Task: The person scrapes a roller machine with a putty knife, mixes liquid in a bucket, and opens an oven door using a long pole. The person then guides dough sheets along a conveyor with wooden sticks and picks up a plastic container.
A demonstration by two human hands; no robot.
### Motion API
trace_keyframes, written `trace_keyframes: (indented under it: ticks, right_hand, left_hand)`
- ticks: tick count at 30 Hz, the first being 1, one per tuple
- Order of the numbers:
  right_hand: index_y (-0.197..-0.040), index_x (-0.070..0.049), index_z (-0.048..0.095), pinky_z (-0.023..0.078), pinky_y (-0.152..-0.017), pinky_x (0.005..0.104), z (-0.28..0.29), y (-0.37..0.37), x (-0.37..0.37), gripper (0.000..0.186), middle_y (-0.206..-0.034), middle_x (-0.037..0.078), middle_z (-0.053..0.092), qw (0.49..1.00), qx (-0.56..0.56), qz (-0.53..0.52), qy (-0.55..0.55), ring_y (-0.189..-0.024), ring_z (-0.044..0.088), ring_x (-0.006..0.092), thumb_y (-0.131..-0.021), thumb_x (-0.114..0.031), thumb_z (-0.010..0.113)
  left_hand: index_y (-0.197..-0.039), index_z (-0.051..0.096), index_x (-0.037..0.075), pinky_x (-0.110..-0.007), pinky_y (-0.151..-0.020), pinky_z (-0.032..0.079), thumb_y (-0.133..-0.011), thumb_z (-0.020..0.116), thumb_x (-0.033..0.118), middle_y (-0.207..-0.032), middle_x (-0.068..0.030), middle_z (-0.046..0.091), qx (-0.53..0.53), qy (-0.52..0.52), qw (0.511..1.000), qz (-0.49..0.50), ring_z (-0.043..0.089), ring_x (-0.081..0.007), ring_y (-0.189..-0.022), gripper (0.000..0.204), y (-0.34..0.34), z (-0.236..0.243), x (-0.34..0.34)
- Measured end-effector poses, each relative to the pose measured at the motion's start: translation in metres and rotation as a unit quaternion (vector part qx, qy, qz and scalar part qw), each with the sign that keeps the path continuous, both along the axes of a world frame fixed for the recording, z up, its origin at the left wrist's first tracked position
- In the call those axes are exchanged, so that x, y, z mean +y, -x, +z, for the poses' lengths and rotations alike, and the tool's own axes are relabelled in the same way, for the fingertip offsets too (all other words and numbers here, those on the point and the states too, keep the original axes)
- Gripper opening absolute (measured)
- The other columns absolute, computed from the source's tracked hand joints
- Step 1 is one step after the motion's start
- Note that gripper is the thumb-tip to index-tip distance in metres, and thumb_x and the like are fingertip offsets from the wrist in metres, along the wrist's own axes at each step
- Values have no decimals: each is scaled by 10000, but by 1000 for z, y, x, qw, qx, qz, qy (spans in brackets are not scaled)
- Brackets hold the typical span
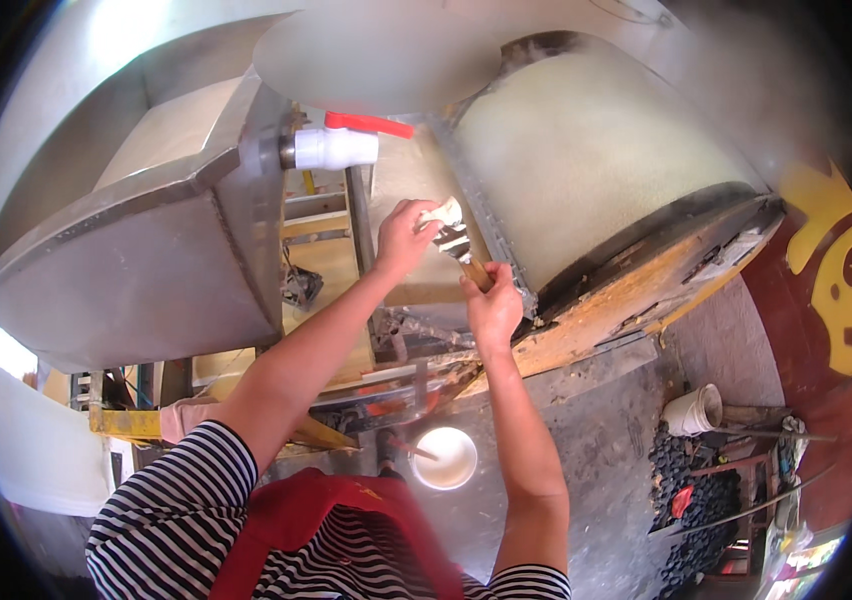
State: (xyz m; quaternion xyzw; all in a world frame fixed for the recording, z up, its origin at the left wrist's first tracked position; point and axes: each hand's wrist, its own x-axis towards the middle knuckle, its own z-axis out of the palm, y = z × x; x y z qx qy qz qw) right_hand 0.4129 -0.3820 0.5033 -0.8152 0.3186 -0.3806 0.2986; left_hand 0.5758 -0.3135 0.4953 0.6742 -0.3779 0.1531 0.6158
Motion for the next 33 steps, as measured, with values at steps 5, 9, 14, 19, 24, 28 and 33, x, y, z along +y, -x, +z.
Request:
trace_keyframes:
  ticks: [5,9,14,19,24,28,33]
  right_hand:
    - [-912,-76,546,470,-664,378,-7,7,-6,325,-784,118,639,1000,-3,-12,18,-736,619,311,-672,-217,713]
    - [-920,-73,545,471,-665,383,-8,8,-11,329,-799,126,643,999,-9,-29,34,-747,621,315,-674,-213,712]
    - [-931,-63,541,470,-666,378,-7,11,-14,336,-800,130,640,998,-45,-34,29,-744,619,322,-679,-203,714]
    - [-933,-57,537,470,-665,371,-8,24,0,334,-812,133,637,997,-40,-46,46,-738,621,313,-682,-186,716]
    - [-958,-62,536,476,-659,365,-25,61,21,329,-792,132,632,997,-69,-30,16,-721,623,303,-709,-190,708]
    - [-982,-68,539,484,-646,353,-64,128,38,332,-826,130,623,997,-5,-72,8,-694,614,291,-721,-190,703]
    - [-968,-63,548,484,-629,343,-151,210,52,312,-807,111,595,995,13,-70,-74,-678,592,299,-727,-194,699]
  left_hand:
    - [-864,590,96,-352,-637,456,-719,657,107,-788,-83,562,-4,-12,1000,-10,578,-267,-726,161,-7,-13,3]
    - [-862,616,86,-330,-630,472,-713,671,130,-818,-81,594,6,-63,998,23,594,-217,-711,164,-10,-26,8]
    - [-864,620,99,-370,-745,449,-725,650,196,-858,-91,609,-153,-316,936,-2,576,-265,-867,172,2,-47,27]
    - [-813,610,117,-372,-769,450,-731,622,175,-871,-66,604,-62,-128,990,8,545,-284,-904,102,2,-32,26]
    - [-755,607,123,-386,-749,467,-742,575,169,-851,-65,595,-135,-238,962,-24,549,-278,-896,57,7,-44,38]
    - [-758,641,110,-381,-777,473,-759,539,194,-898,-85,603,-131,-379,915,-51,543,-279,-938,133,14,-40,38]
    - [-777,659,60,-415,-769,471,-806,495,303,-902,-128,622,-151,-410,899,-35,560,-298,-906,295,13,-38,33]
